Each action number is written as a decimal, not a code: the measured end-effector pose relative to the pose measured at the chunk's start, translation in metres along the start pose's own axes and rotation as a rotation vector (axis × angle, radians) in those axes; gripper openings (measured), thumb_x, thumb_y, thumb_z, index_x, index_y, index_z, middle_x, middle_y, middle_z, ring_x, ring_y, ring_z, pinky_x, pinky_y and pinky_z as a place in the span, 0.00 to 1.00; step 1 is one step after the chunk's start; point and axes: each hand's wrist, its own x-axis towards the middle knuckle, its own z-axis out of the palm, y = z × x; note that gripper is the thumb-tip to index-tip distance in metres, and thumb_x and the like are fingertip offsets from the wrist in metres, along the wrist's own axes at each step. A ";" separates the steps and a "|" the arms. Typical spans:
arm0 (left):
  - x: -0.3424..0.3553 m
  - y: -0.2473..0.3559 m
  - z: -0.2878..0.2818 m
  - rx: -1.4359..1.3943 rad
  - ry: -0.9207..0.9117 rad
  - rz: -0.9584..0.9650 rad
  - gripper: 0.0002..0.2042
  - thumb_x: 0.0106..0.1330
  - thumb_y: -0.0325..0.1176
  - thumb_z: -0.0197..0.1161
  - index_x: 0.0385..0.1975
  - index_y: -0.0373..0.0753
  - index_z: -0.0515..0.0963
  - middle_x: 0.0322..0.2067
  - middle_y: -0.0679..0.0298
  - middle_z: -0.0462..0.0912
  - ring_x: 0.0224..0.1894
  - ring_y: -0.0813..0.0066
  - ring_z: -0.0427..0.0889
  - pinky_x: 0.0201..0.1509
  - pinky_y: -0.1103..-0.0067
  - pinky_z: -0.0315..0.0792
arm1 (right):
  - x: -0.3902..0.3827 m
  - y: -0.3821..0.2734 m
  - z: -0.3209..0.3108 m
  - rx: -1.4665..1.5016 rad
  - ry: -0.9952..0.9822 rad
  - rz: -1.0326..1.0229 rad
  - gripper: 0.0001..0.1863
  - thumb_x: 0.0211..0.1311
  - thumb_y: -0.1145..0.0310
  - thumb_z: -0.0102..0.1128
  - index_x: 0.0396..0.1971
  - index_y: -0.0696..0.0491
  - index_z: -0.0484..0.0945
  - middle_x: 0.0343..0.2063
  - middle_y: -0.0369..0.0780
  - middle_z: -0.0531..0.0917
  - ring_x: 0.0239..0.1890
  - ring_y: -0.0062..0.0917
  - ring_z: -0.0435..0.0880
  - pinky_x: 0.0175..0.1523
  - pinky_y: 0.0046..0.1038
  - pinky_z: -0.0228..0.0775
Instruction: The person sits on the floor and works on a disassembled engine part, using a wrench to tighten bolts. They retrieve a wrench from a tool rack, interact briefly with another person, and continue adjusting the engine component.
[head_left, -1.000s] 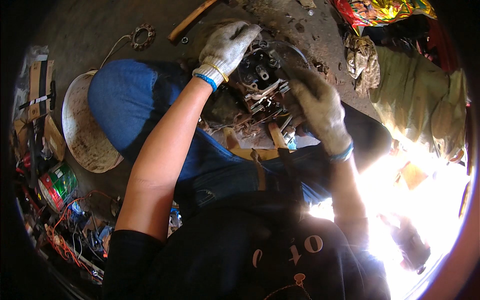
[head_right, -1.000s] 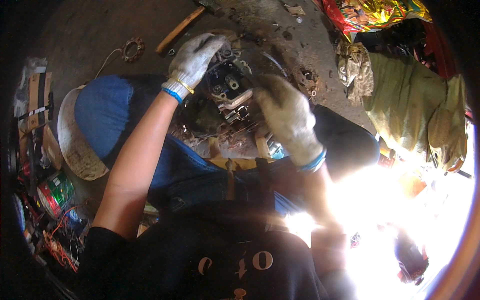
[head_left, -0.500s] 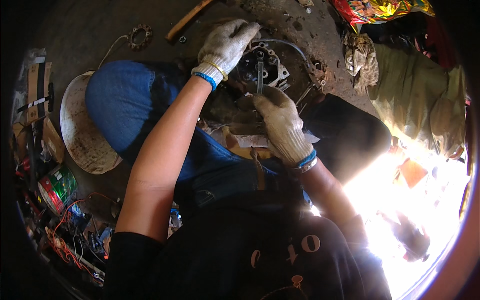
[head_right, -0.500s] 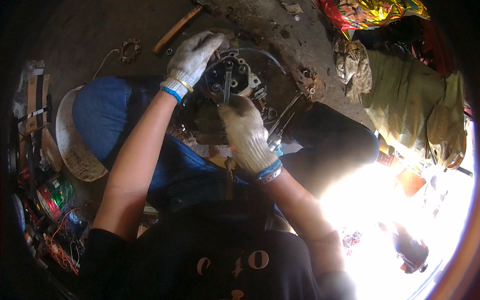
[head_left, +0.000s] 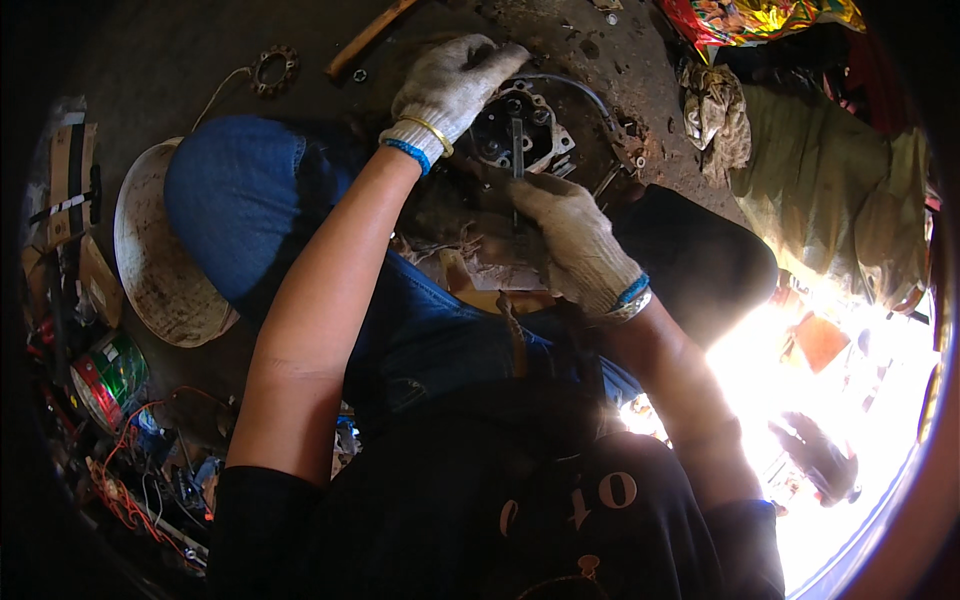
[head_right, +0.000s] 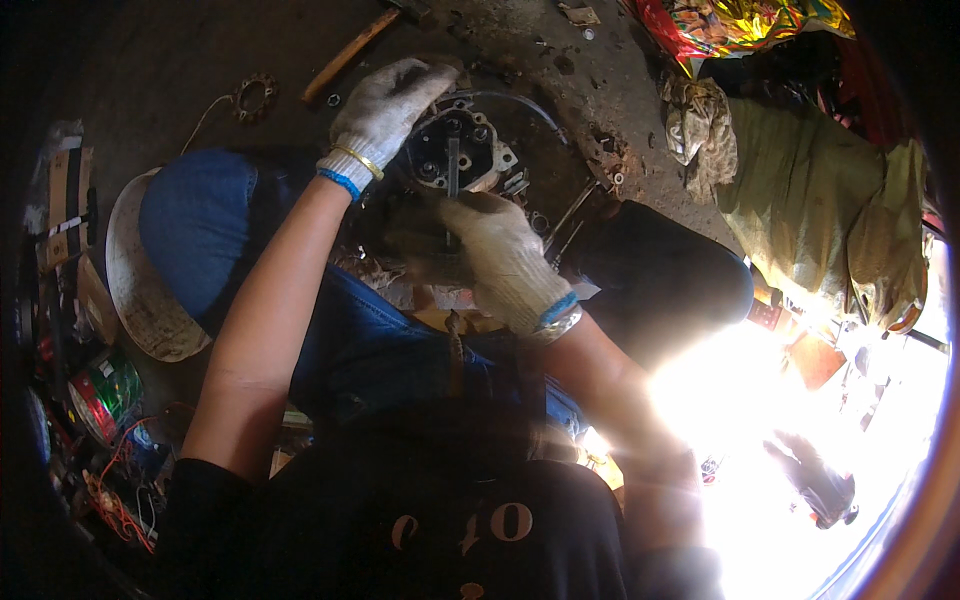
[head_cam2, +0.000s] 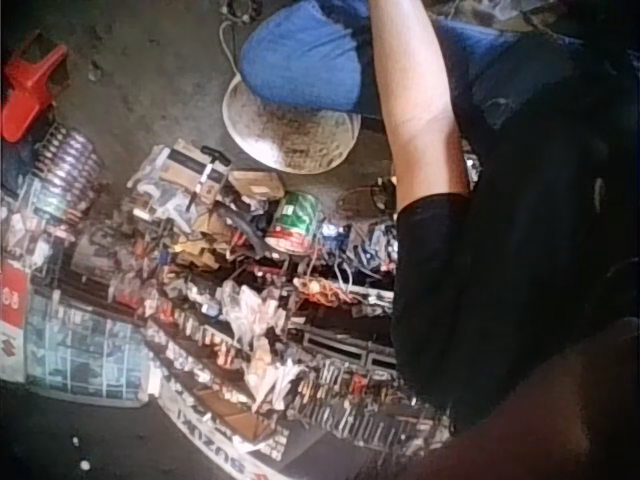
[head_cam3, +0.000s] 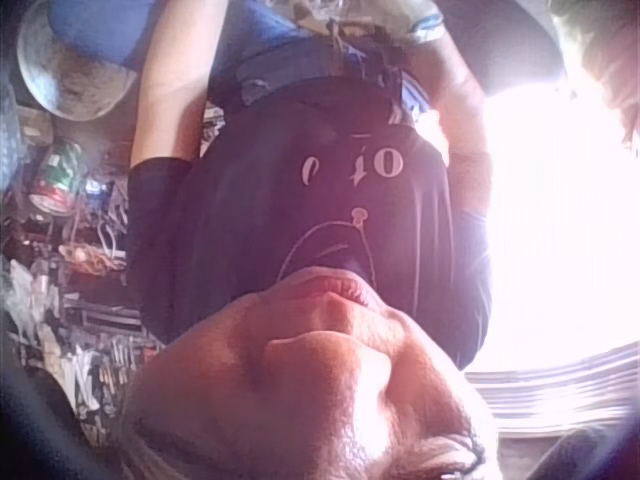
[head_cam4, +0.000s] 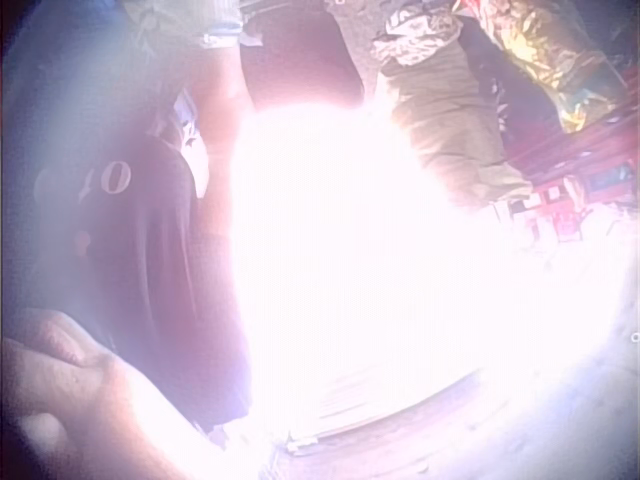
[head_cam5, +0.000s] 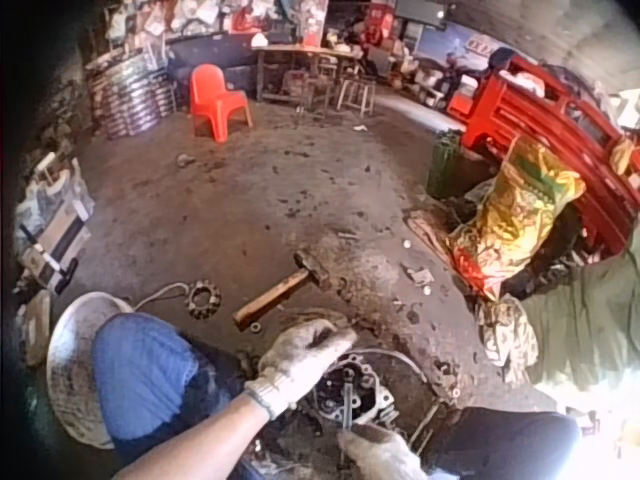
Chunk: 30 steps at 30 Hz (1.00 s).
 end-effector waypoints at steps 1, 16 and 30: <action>0.000 0.001 0.000 -0.029 -0.039 -0.018 0.13 0.70 0.45 0.65 0.38 0.40 0.84 0.26 0.73 0.78 0.28 0.86 0.72 0.33 0.83 0.68 | -0.002 -0.002 -0.004 0.043 -0.036 -0.011 0.19 0.73 0.68 0.54 0.56 0.66 0.72 0.40 0.50 0.85 0.29 0.31 0.88 0.27 0.27 0.85; 0.006 -0.006 0.002 -0.120 -0.065 0.004 0.18 0.67 0.52 0.65 0.38 0.42 0.84 0.27 0.66 0.82 0.30 0.75 0.77 0.37 0.76 0.71 | 0.020 -0.065 -0.062 -1.264 0.295 -0.226 0.26 0.62 0.50 0.60 0.53 0.53 0.82 0.37 0.44 0.88 0.36 0.30 0.87 0.45 0.32 0.77; 0.005 -0.007 -0.004 -0.131 -0.067 0.094 0.17 0.68 0.48 0.66 0.41 0.39 0.85 0.29 0.69 0.84 0.31 0.82 0.77 0.38 0.80 0.73 | 0.036 -0.061 -0.076 -1.224 0.173 -0.373 0.25 0.63 0.49 0.60 0.53 0.49 0.83 0.43 0.44 0.88 0.46 0.34 0.87 0.55 0.35 0.76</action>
